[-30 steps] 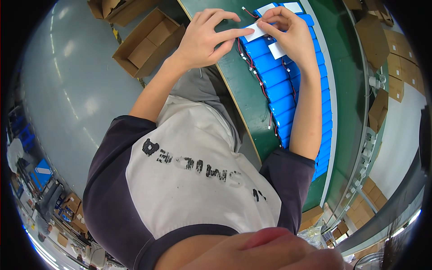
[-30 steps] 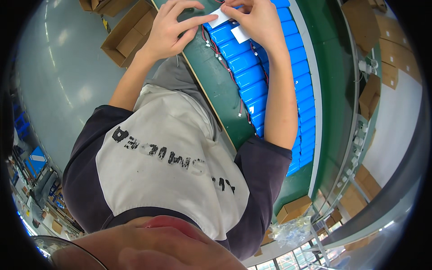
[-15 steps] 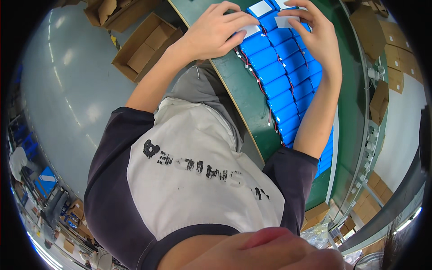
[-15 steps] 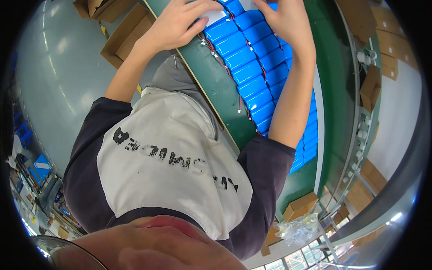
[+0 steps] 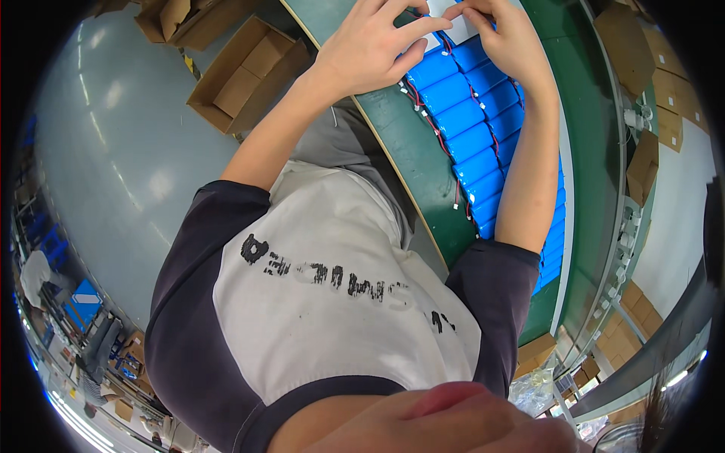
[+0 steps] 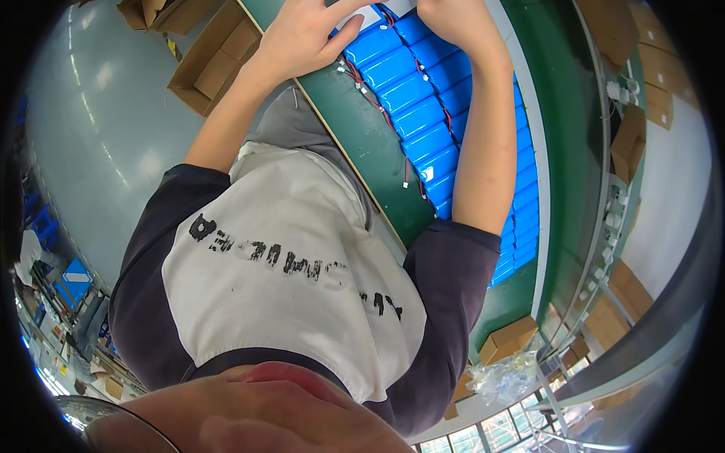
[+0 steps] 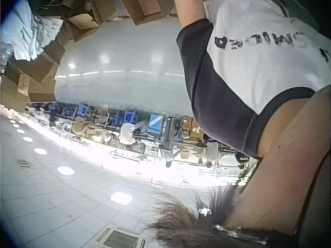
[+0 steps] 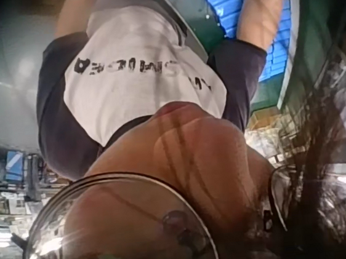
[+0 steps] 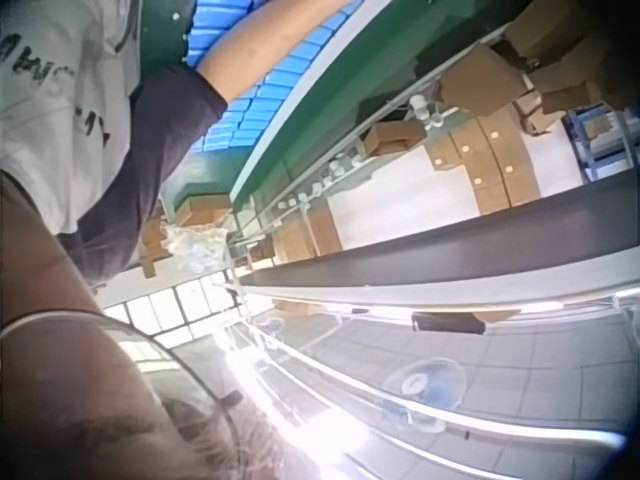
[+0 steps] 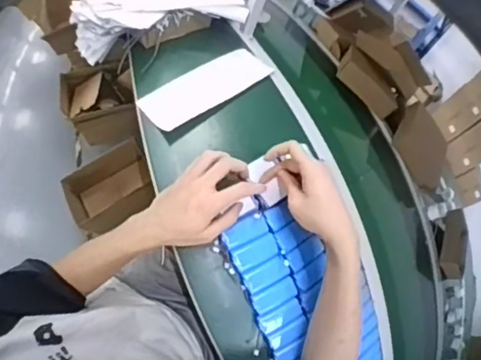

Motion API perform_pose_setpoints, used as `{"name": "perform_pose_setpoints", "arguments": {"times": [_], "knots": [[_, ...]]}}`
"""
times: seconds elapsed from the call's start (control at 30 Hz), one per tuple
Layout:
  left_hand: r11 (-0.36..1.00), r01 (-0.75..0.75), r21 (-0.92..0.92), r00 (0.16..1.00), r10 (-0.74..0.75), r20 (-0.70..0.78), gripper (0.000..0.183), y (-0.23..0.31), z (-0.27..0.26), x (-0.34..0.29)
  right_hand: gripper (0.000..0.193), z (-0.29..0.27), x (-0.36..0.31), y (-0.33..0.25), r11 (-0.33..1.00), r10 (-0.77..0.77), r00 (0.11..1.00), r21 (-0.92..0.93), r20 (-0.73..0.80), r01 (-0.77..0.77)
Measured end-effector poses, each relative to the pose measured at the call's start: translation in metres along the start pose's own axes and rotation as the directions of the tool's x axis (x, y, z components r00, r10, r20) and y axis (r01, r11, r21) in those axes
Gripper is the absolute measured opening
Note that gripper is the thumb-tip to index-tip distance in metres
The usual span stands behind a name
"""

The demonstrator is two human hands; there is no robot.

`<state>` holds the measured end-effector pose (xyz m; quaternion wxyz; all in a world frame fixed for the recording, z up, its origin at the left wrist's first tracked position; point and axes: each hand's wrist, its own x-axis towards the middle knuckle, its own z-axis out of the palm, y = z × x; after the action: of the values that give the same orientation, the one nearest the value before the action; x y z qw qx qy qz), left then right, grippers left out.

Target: The person places white rectangular sheets onto a grid of blue battery cells arranged on a green workbench. They peel the backing from the sheets and press them onto the cells one by one, covering the top surface of the battery pack.

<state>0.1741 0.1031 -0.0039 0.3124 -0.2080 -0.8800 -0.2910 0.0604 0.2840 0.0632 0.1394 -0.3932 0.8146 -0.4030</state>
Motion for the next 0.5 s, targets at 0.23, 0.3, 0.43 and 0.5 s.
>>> {"name": "perform_pose_setpoints", "arguments": {"times": [0.23, 0.3, 0.43, 0.5], "knots": [[0.996, 0.005, 0.09, 0.997, -0.012, 0.077, 0.041, 0.001, 0.005, -0.002, 0.02, 0.004, -0.001, 0.003, 0.999, -0.046, 0.998, -0.001, -0.03, 0.047], [0.997, 0.015, 0.071, 0.994, -0.023, 0.107, 0.041, -0.001, 0.005, -0.001, 0.02, 0.001, -0.002, 0.008, 0.98, -0.035, 0.998, -0.2, -0.05, 0.024], [0.994, -0.016, 0.112, 0.994, 0.003, 0.112, 0.042, -0.004, 0.007, -0.002, 0.024, -0.011, -0.002, 0.022, 0.888, -0.128, 0.991, -0.447, -0.024, 0.104], [0.992, -0.005, 0.13, 0.993, -0.011, 0.119, 0.043, -0.002, 0.004, -0.002, 0.027, -0.013, -0.004, 0.022, 0.862, -0.193, 0.981, -0.477, 0.005, 0.172]]}}
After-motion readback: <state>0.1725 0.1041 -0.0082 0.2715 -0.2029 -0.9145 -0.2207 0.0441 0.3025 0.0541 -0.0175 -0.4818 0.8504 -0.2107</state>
